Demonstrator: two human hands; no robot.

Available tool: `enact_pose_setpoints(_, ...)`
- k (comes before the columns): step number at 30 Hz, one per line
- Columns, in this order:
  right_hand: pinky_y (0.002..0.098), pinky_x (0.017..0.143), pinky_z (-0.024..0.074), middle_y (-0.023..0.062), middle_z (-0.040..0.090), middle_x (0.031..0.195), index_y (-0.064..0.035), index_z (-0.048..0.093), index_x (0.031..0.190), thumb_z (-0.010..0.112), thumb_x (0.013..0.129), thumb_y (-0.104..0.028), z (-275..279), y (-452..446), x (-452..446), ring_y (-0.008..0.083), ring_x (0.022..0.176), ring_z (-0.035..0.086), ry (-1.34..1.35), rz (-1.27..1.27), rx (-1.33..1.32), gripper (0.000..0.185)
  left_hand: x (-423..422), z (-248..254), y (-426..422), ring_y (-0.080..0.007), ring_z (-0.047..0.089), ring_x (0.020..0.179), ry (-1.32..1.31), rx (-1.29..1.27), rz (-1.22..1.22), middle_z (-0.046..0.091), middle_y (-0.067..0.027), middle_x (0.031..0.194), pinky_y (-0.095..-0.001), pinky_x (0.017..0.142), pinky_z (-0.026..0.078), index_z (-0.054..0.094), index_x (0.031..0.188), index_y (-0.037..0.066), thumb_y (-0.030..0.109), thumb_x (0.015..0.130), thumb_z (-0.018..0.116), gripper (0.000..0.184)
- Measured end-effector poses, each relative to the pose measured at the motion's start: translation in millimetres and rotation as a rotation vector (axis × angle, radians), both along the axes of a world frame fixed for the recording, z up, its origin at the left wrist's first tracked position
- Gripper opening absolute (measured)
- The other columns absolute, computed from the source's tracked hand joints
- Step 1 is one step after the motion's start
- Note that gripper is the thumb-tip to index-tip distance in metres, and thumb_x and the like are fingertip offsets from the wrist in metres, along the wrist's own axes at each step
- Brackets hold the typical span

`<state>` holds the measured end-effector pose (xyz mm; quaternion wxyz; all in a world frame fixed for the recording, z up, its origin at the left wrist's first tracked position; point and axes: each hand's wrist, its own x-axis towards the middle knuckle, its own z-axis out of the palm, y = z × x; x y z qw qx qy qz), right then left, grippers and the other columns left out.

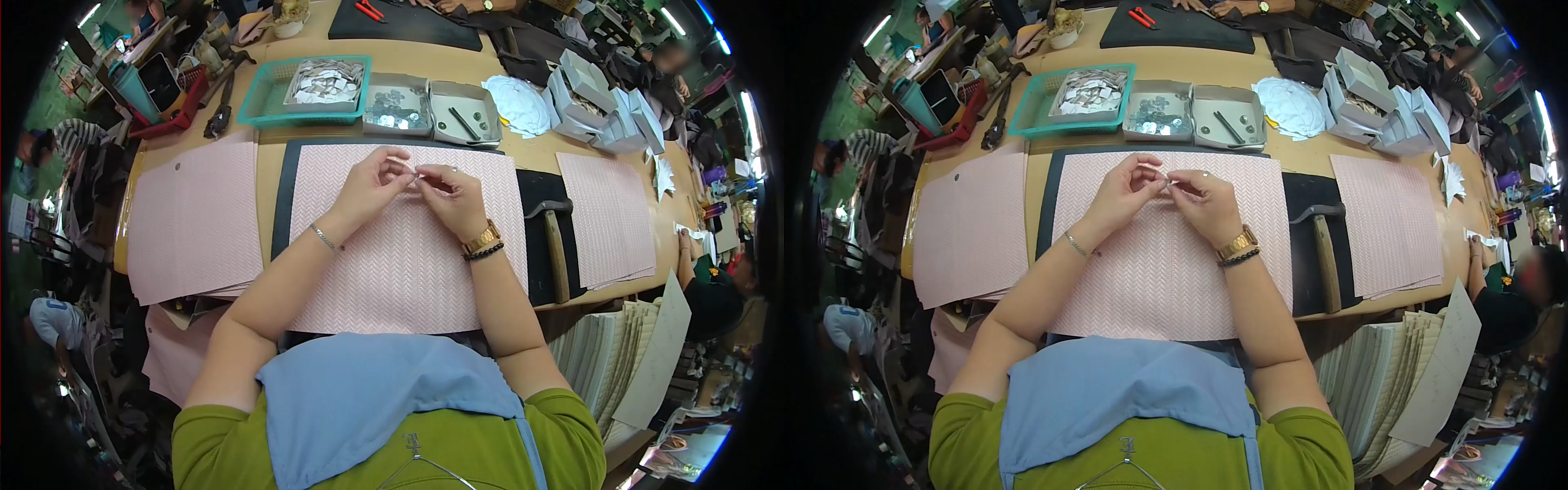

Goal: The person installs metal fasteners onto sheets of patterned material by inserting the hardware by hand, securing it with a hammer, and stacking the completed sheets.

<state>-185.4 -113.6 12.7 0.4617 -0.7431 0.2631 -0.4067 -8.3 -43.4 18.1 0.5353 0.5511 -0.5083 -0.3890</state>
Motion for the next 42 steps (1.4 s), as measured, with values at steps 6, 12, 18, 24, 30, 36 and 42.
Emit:
enact_pose_setpoints(6, 0.0252, 0.070, 0.0565, 0.0072, 0.075, 0.097, -0.0009, 0.072, 0.105, 0.073, 0.088, -0.010, -6, -17, 2, 0.0103, 0.081, 0.070, 0.028, -0.191, 0.161, 0.019, 14, -4, -22, -0.0351, 0.062, 0.107, -1.020, -0.140, 0.107, 0.065, -0.0179, 0.115, -0.0445, 0.097, 0.048, 0.057, 0.129, 0.006, 0.017, 0.087, 0.069, 0.045)
enact_pose_setpoints(12, 0.0255, 0.070, 0.0569, 0.0074, 0.075, 0.095, -0.0002, 0.072, 0.105, 0.073, 0.088, -0.009, -3, -15, 3, 0.0106, 0.079, 0.070, 0.065, -0.188, 0.193, 0.019, 24, 13, -41, -0.0361, 0.063, 0.102, -0.995, -0.094, 0.013, 0.068, -0.0182, 0.105, -0.0447, 0.090, 0.049, 0.067, 0.112, 0.005, 0.022, 0.085, 0.070, 0.033)
enact_pose_setpoints(18, 0.0266, 0.070, 0.0580, 0.0086, 0.075, 0.092, -0.0008, 0.073, 0.103, 0.074, 0.087, -0.008, 0, -12, 3, 0.0121, 0.077, 0.071, 0.053, -0.205, 0.060, 0.018, 42, 9, -62, -0.0192, 0.065, 0.083, -0.390, 0.151, -0.190, 0.070, -0.0107, 0.091, -0.0337, 0.072, 0.051, 0.068, 0.105, 0.001, 0.019, 0.088, 0.069, 0.025)
enact_pose_setpoints(24, 0.0267, 0.070, 0.0578, 0.0087, 0.076, 0.092, -0.0009, 0.074, 0.101, 0.074, 0.087, -0.007, 4, -7, 5, 0.0124, 0.077, 0.071, 0.008, -0.210, -0.019, 0.016, 40, 23, -56, -0.0017, 0.054, 0.073, -0.028, 0.309, -0.243, 0.063, 0.0043, 0.086, -0.0201, 0.063, 0.046, 0.064, 0.110, 0.001, 0.017, 0.096, 0.066, 0.022)
enact_pose_setpoints(30, 0.0254, 0.069, 0.0569, 0.0083, 0.076, 0.093, -0.0013, 0.074, 0.100, 0.074, 0.087, -0.006, -1, -8, 6, 0.0105, 0.076, 0.070, -0.034, -0.186, -0.023, 0.014, 41, 24, -55, -0.0018, 0.055, 0.074, 0.080, 0.353, -0.260, 0.063, 0.0036, 0.089, -0.0196, 0.063, 0.046, 0.064, 0.114, 0.001, 0.017, 0.096, 0.066, 0.024)
enact_pose_setpoints(36, 0.0232, 0.070, 0.0555, 0.0056, 0.075, 0.091, -0.0022, 0.074, 0.101, 0.075, 0.088, -0.007, -4, -15, 3, 0.0078, 0.078, 0.068, -0.172, -0.130, 0.269, 0.014, 39, 21, -54, -0.0009, 0.054, 0.077, 0.188, 0.417, -0.237, 0.063, 0.0047, 0.090, -0.0175, 0.065, 0.045, 0.064, 0.117, 0.002, 0.018, 0.096, 0.068, 0.027)
enact_pose_setpoints(42, 0.0239, 0.072, 0.0565, 0.0062, 0.075, 0.093, -0.0011, 0.074, 0.102, 0.074, 0.087, -0.006, -7, -16, 3, 0.0091, 0.082, 0.069, -0.133, -0.087, 0.187, 0.015, 38, 28, -49, 0.0009, 0.053, 0.078, 0.144, 0.443, -0.224, 0.063, 0.0053, 0.092, -0.0147, 0.069, 0.042, 0.063, 0.120, 0.006, 0.019, 0.095, 0.069, 0.029)
